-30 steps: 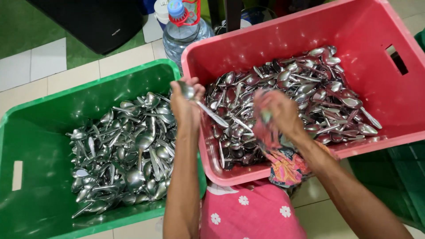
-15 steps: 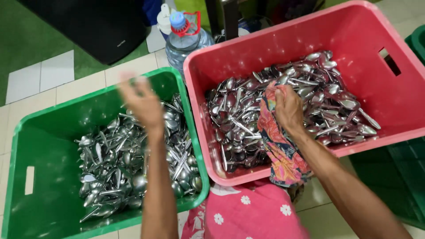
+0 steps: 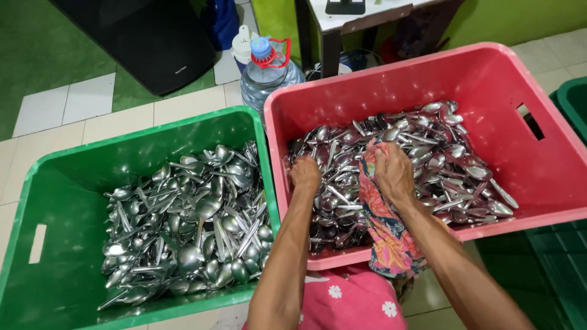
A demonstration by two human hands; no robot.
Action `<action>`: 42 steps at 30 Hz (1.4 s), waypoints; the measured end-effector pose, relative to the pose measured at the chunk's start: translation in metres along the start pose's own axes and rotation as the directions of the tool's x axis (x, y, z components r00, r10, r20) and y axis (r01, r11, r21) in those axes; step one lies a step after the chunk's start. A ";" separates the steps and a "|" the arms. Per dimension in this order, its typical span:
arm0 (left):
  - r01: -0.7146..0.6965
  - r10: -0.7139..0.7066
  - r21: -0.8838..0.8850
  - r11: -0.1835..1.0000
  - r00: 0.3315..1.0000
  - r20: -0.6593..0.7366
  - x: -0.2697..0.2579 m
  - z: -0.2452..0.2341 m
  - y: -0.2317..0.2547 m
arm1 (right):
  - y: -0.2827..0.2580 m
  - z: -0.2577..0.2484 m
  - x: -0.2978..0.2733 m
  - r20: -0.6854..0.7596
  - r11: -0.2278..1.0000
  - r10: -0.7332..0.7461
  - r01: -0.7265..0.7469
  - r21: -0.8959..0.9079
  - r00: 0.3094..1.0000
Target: Clean and sort metal spoons by wiping them with a cloth and moving them from a red bin to a green bin.
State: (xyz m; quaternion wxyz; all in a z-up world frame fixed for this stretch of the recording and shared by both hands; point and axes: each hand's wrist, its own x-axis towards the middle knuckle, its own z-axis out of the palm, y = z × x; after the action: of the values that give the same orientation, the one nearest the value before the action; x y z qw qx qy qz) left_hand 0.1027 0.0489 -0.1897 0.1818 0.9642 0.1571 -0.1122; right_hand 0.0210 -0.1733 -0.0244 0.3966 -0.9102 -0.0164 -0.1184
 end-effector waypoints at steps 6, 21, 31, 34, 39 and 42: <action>-0.093 0.093 0.047 0.995 0.996 -0.001 -0.022 -0.022 0.010 | -0.008 0.000 0.000 -0.005 0.999 -0.008 0.008 0.035 1.000; -0.524 0.345 -0.183 0.832 0.746 -0.570 -0.119 -0.127 0.037 | 0.006 0.003 0.000 -0.100 0.996 -0.077 0.080 0.028 0.992; -0.538 0.288 -0.532 0.654 0.827 -0.483 -0.152 -0.168 0.051 | -0.021 0.007 -0.012 -0.038 0.805 -0.578 0.562 -0.187 0.815; -0.437 0.258 -0.675 0.595 0.899 -0.355 -0.140 -0.156 0.052 | -0.012 0.016 -0.005 0.066 0.686 -0.682 0.668 -0.288 0.728; -0.434 0.313 -0.593 0.679 0.901 -0.300 -0.127 -0.133 0.043 | -0.035 0.003 -0.016 0.184 0.602 -0.707 0.718 -0.350 0.682; -0.502 0.384 -0.529 0.684 0.864 -0.325 -0.143 -0.149 0.055 | -0.044 -0.002 -0.015 0.210 0.617 -0.684 0.708 -0.344 0.698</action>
State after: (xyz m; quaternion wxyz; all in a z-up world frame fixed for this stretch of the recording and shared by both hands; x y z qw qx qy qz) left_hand 0.0134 0.0202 0.0026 0.4820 0.8715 -0.0383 0.0820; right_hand 0.0007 -0.1436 0.0057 0.1244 -0.8959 -0.3545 -0.2372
